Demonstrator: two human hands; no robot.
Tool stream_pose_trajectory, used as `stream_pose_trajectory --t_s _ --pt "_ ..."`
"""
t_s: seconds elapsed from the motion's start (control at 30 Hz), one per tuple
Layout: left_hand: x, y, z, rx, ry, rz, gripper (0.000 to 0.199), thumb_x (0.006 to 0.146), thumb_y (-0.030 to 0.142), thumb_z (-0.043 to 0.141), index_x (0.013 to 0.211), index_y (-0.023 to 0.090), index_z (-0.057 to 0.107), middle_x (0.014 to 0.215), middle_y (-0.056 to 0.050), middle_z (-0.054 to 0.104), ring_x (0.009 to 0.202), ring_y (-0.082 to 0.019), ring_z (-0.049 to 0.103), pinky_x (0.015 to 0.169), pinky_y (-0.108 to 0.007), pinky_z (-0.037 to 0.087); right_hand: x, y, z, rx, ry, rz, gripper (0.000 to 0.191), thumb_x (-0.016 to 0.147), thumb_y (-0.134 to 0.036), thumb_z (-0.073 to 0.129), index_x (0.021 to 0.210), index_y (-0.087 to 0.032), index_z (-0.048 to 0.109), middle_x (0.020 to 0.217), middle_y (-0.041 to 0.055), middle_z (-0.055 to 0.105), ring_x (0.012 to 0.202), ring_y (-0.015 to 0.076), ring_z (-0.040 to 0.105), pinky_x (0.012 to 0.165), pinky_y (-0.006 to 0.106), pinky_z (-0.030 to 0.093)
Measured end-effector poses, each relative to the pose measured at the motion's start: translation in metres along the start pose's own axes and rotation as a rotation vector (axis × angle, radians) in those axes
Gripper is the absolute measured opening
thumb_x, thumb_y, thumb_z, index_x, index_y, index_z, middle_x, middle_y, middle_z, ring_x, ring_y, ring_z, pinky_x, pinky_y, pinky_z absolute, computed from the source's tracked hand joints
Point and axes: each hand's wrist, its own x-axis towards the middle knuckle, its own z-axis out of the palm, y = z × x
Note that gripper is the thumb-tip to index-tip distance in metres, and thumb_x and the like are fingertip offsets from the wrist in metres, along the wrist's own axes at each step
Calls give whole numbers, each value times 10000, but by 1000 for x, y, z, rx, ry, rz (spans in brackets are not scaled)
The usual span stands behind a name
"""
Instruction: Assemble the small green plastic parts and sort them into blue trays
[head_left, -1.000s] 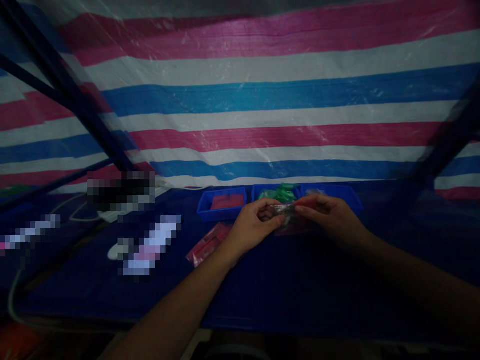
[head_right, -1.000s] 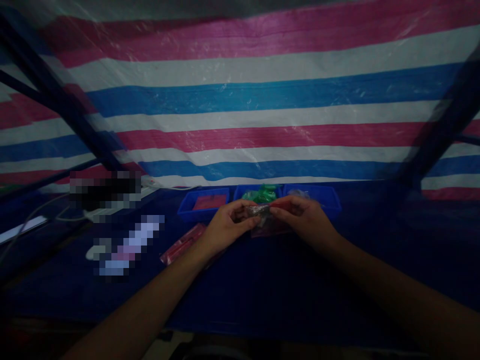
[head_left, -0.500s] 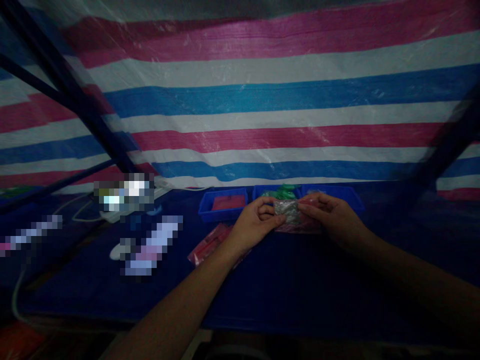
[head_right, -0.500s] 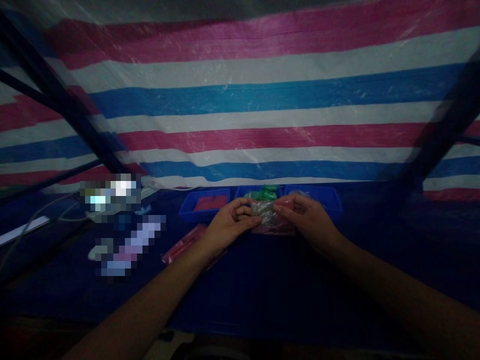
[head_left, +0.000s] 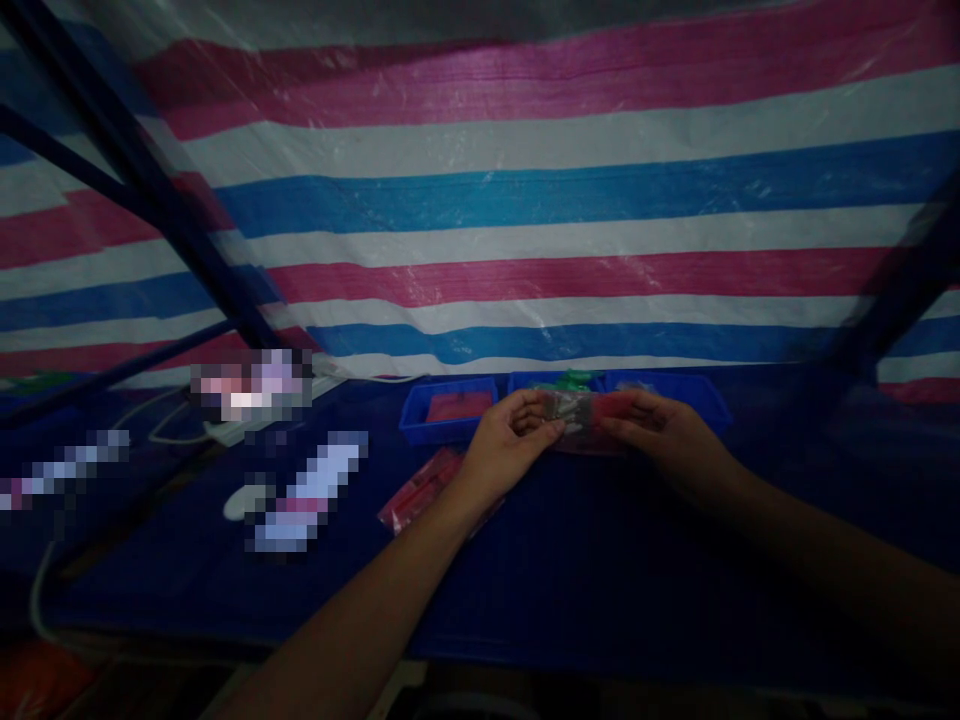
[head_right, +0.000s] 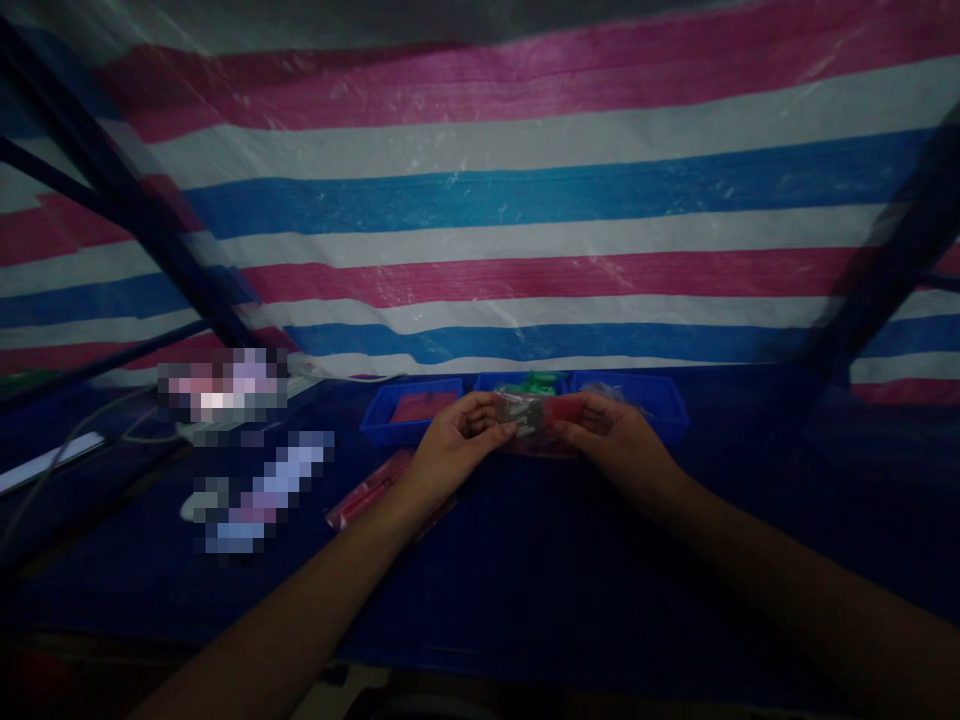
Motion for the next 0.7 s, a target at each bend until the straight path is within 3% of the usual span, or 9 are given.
stream_pose_trajectory --t_s 0.27,0.47,0.7 --pt "-2 6 -3 53 3 51 315 808 165 783 1112 170 701 1042 -67 750 958 -166 713 970 -343 536 0 -1 -6 -172 91 -154 174 840 -282 778 1011 -249 767 1042 35 805 943 223 758 925 396 588" --pt "-3 3 -7 179 -14 107 222 848 196 753 1069 189 735 1069 -73 762 986 -202 717 988 -401 536 -3 -4 -7 -275 73 -206 146 870 -303 737 999 -261 792 1054 34 807 973 241 758 950 416 574" --pt "-5 14 -11 422 -25 372 154 877 150 724 998 226 779 1198 -71 689 1166 -224 635 1087 -438 453 -4 -8 -6 -316 96 -242 168 869 -289 712 1006 -258 804 1116 47 807 1062 270 744 1030 470 539"
